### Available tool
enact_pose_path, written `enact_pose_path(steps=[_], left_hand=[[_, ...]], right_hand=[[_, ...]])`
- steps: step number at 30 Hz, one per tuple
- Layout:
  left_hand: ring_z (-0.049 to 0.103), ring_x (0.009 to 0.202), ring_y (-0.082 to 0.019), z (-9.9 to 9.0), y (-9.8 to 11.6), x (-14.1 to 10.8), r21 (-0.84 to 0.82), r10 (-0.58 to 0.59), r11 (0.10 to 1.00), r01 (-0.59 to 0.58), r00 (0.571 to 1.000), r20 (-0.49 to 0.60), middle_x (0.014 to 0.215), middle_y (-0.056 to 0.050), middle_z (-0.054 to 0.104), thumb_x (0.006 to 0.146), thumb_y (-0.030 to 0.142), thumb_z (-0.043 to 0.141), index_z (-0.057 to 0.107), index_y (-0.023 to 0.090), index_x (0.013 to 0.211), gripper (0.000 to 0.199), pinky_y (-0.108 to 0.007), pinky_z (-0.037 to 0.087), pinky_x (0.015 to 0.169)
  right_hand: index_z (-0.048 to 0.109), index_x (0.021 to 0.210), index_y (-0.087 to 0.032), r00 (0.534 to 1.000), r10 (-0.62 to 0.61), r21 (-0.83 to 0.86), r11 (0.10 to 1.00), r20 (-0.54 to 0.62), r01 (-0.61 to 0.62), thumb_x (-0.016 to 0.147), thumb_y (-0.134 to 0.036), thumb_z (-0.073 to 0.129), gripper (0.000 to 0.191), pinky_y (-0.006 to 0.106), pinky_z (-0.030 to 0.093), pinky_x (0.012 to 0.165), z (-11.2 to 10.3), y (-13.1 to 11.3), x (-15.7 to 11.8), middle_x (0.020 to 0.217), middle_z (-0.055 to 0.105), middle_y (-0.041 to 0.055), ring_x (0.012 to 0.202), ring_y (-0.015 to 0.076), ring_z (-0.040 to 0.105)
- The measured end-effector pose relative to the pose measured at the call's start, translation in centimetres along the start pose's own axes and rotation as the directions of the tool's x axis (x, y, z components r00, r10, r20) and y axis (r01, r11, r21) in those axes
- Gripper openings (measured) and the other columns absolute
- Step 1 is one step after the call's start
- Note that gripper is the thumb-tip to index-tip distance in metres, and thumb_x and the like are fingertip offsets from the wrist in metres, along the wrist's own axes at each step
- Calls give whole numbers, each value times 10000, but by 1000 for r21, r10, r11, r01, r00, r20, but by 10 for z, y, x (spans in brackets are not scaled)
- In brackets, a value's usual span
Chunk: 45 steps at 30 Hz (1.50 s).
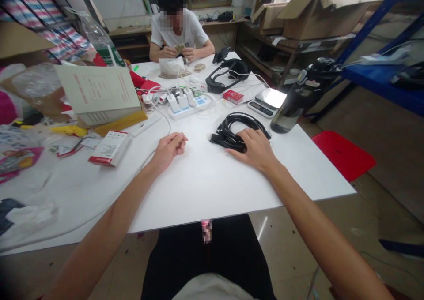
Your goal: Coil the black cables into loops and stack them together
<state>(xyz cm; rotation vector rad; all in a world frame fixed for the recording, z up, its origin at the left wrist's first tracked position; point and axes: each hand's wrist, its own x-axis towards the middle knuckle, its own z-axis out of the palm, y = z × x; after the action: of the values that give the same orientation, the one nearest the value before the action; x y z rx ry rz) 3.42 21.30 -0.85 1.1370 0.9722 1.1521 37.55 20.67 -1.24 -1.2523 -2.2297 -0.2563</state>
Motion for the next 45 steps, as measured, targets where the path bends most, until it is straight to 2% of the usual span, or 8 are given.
enact_pose_path(steps=[2, 8, 11, 16, 20, 27, 34, 45], left_hand=[[480, 559, -74, 0, 0, 0, -5, 5, 1000, -5, 1000, 0, 699, 8, 577, 900, 540, 814, 748, 150, 876, 396, -230, 366, 546], [470, 562, -70, -1, -2, 0, -24, 20, 1000, -19, 1000, 5, 701, 7, 571, 922, 514, 800, 751, 144, 884, 375, -228, 367, 549], [479, 581, -73, -2, -3, 1, -48, 23, 999, -23, 1000, 1, 710, 5, 569, 917, 501, 808, 754, 140, 882, 366, -223, 386, 560], [481, 586, -69, -3, -3, 2, -85, 5, 996, -5, 1000, -7, 720, 6, 568, 904, 493, 827, 752, 136, 878, 366, -215, 400, 564], [479, 579, -69, -4, -1, 1, -106, 3, 994, -3, 1000, -1, 711, 12, 560, 903, 515, 831, 745, 137, 882, 388, -220, 415, 569], [515, 625, -78, -5, -2, 2, -68, 3, 998, 0, 999, 48, 745, -1, 574, 919, 552, 822, 754, 134, 904, 424, -221, 433, 591], [502, 616, -81, -2, 2, -2, -39, 5, 999, -3, 999, 32, 736, -2, 574, 922, 579, 811, 756, 144, 896, 440, -233, 428, 592], [496, 611, -77, 1, 5, -3, -41, 11, 999, -11, 1000, 6, 721, 4, 562, 894, 574, 835, 749, 138, 871, 445, -226, 425, 578]], right_hand=[[653, 1093, -189, 997, -2, -51, 999, 79, 6, 982, -726, 621, 549, 423, 438, 884, 4, -1, -1, 1053, 757, 111, 947, 274, 664], [680, 1104, -165, 985, -49, -44, 997, 164, 57, 1026, -738, 527, 598, 380, 413, 859, 12, -14, 6, 1066, 760, 127, 925, 258, 665], [686, 1130, -164, 969, -67, -23, 997, 238, 74, 1024, -752, 511, 623, 363, 387, 838, 17, -22, 24, 1038, 761, 123, 903, 252, 659], [686, 1009, -173, 930, -39, -96, 992, 365, 79, 1042, -702, 474, 571, 347, 250, 719, 33, -21, 64, 980, 759, 127, 823, 239, 637], [672, 981, -174, 948, 36, -127, 992, 316, 5, 1027, -705, 491, 563, 348, 200, 696, 43, -18, 75, 971, 755, 125, 823, 240, 638], [663, 908, -179, 962, 75, -100, 994, 262, -50, 933, -904, 475, 749, 343, 222, 697, 40, -13, 69, 912, 739, 123, 815, 251, 630], [695, 902, -191, 954, 246, -125, 966, 172, -227, 1035, -796, 374, 698, 354, 251, 690, 39, 2, 68, 887, 747, 137, 804, 270, 633], [640, 990, -212, 945, 324, 37, 945, 39, -325, 1018, -796, 391, 635, 382, 349, 715, 39, 12, 62, 909, 706, 129, 810, 274, 595]])
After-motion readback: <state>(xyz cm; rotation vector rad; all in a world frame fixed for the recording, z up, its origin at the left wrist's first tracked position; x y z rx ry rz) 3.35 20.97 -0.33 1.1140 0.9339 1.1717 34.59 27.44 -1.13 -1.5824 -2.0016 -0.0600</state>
